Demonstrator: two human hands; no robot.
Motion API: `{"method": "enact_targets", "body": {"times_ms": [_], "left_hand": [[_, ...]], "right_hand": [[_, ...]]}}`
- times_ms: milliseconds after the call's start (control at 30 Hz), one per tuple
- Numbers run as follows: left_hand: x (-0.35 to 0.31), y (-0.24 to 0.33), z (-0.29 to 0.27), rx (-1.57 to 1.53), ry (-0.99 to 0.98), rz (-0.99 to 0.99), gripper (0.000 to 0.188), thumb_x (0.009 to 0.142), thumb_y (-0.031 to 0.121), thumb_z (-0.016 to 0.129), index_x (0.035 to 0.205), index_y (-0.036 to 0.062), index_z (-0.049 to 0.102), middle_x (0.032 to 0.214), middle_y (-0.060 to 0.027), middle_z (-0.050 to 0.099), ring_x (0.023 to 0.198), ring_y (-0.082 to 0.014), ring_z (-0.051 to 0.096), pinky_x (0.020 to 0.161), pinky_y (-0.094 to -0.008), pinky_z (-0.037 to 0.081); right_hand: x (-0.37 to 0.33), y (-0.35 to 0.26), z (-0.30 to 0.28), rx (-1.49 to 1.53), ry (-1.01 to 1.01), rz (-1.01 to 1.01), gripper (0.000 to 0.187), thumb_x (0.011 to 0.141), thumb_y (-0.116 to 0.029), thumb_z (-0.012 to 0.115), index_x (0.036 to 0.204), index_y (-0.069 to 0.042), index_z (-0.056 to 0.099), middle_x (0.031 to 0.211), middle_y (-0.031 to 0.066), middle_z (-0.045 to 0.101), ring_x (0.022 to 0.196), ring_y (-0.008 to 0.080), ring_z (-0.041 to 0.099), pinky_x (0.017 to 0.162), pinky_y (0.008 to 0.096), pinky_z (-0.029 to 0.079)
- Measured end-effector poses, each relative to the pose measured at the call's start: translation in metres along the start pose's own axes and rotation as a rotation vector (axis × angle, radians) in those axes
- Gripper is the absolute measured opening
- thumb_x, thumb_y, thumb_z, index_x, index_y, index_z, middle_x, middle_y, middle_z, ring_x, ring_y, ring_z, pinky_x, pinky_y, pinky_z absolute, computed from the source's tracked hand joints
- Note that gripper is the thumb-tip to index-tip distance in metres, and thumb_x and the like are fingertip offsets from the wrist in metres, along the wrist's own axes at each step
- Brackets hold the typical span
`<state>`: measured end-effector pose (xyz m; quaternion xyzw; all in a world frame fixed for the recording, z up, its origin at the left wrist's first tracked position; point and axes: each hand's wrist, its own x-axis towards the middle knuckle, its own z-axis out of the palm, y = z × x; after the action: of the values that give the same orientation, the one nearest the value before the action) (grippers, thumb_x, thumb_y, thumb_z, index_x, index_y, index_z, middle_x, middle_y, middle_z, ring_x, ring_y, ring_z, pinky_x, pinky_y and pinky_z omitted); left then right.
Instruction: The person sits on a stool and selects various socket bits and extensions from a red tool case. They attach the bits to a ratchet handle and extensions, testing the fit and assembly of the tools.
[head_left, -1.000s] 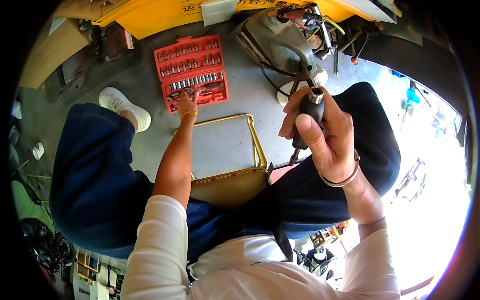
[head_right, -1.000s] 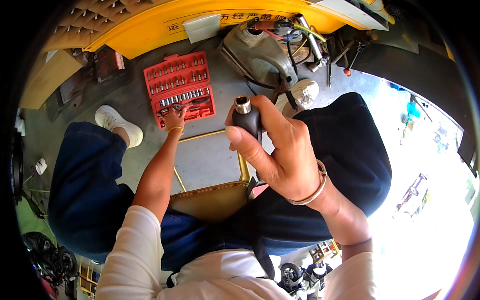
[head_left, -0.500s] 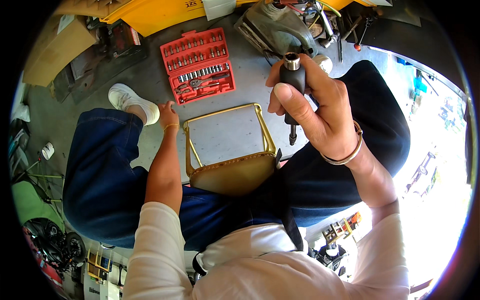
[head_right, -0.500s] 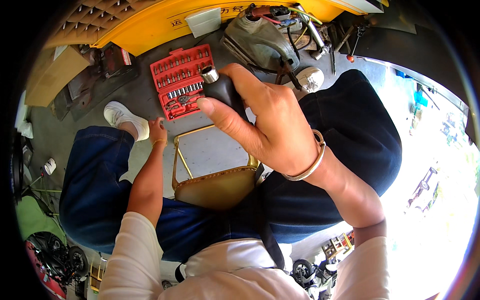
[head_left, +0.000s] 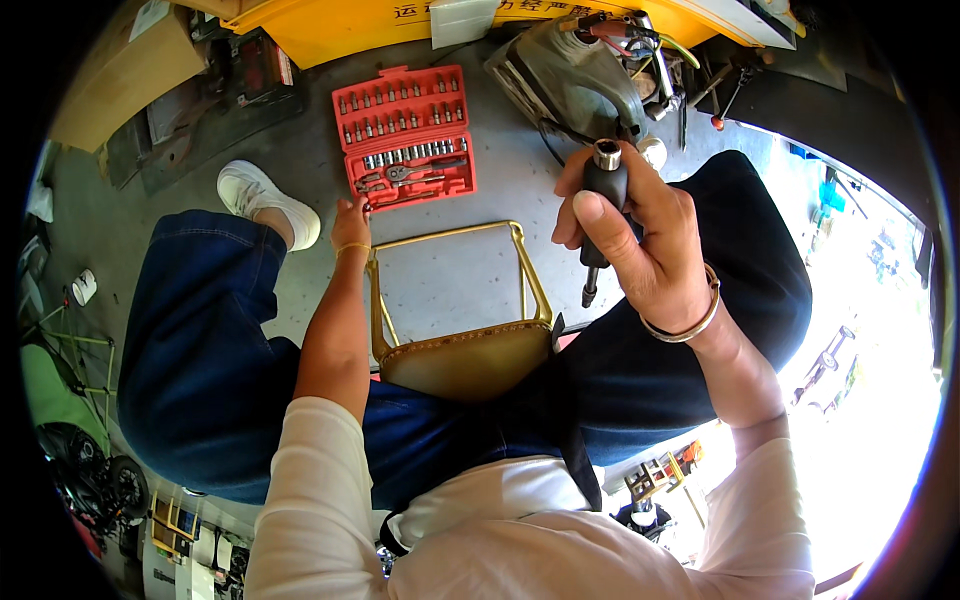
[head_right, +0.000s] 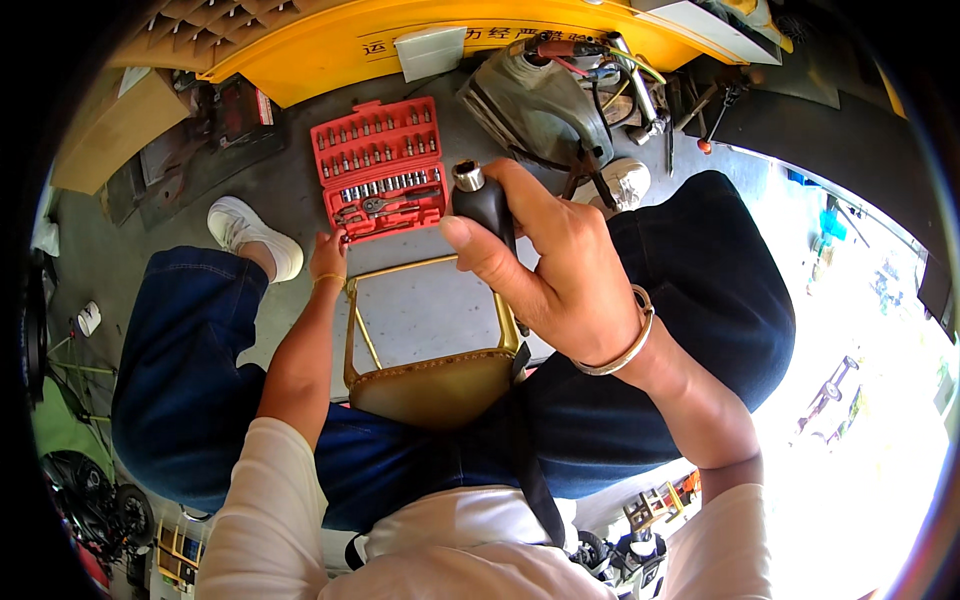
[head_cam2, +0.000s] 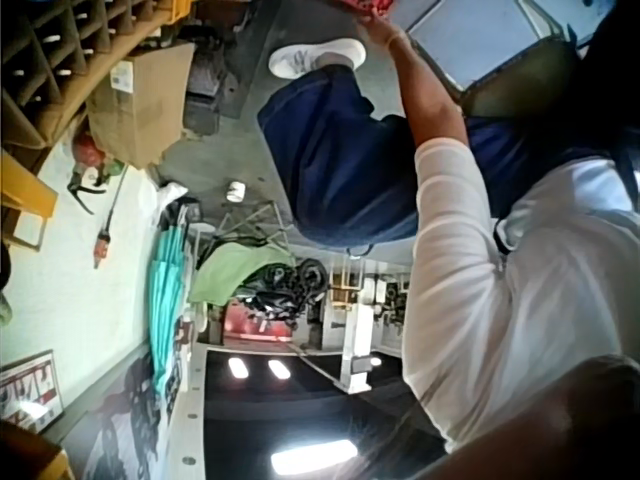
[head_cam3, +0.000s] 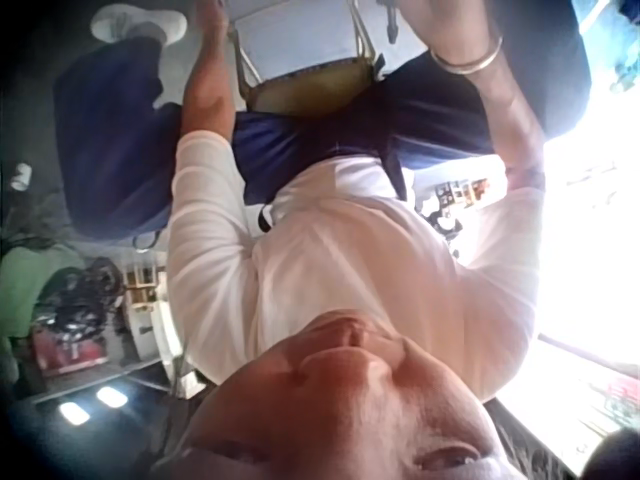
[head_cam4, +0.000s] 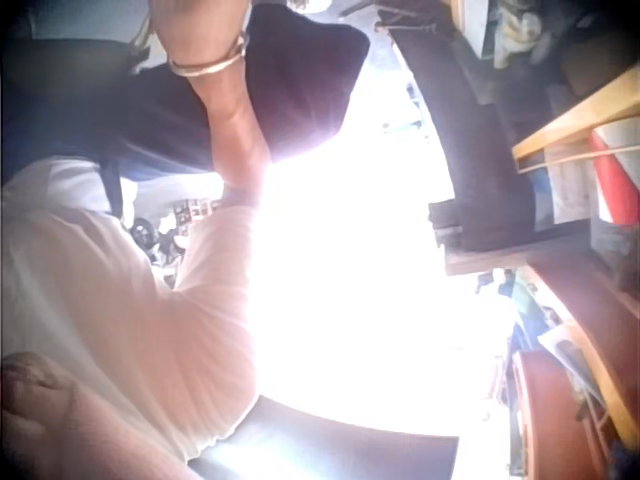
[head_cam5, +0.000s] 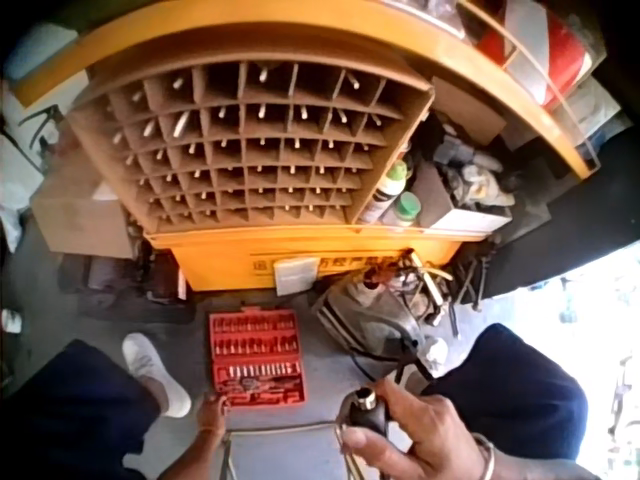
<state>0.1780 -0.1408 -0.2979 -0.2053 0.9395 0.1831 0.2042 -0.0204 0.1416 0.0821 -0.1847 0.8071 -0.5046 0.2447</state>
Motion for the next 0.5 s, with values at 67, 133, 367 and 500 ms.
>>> {"method": "enact_targets", "body": {"times_ms": [67, 133, 367, 500], "left_hand": [[0.005, -0.001, -0.001, 0.028, -0.026, 0.010, 0.020, 0.082, 0.012, 0.058, 0.101, 0.0198, 0.056, 0.097, -0.0074, 0.050, 0.084, -0.0288, 0.059, 0.067, -0.0416, 0.051], [0.011, -0.004, -0.002, 0.075, -0.068, 0.023, 0.017, 0.082, 0.014, 0.060, 0.098, 0.0185, 0.055, 0.098, -0.0072, 0.050, 0.084, -0.0295, 0.060, 0.066, -0.0421, 0.051], [0.021, -0.010, 0.002, 0.107, -0.095, 0.073, 0.019, 0.081, 0.018, 0.062, 0.098, 0.0164, 0.054, 0.095, -0.0084, 0.053, 0.083, -0.0298, 0.061, 0.066, -0.0422, 0.051], [0.024, -0.010, 0.001, 0.060, -0.117, 0.121, 0.012, 0.083, 0.014, 0.059, 0.094, 0.0132, 0.054, 0.097, -0.0084, 0.055, 0.084, -0.0287, 0.061, 0.067, -0.0414, 0.051]], "right_hand": [[0.001, -0.001, 0.000, -0.004, -0.012, 0.019, 0.033, 0.087, -0.020, 0.062, 0.103, 0.007, 0.051, 0.064, 0.0121, 0.064, 0.062, 0.0232, 0.067, 0.052, 0.0259, 0.047], [0.002, -0.001, 0.001, 0.007, -0.016, 0.027, 0.032, 0.088, -0.020, 0.061, 0.102, 0.006, 0.051, 0.064, 0.0121, 0.064, 0.062, 0.0232, 0.067, 0.052, 0.0261, 0.046], [0.003, 0.001, 0.001, 0.000, -0.014, 0.026, 0.032, 0.088, -0.020, 0.061, 0.102, 0.006, 0.051, 0.065, 0.0119, 0.064, 0.061, 0.0235, 0.067, 0.051, 0.0262, 0.046], [0.003, 0.002, 0.000, -0.010, -0.026, 0.024, 0.032, 0.088, -0.020, 0.061, 0.102, 0.006, 0.051, 0.065, 0.0119, 0.064, 0.061, 0.0236, 0.067, 0.051, 0.0261, 0.046]]}}
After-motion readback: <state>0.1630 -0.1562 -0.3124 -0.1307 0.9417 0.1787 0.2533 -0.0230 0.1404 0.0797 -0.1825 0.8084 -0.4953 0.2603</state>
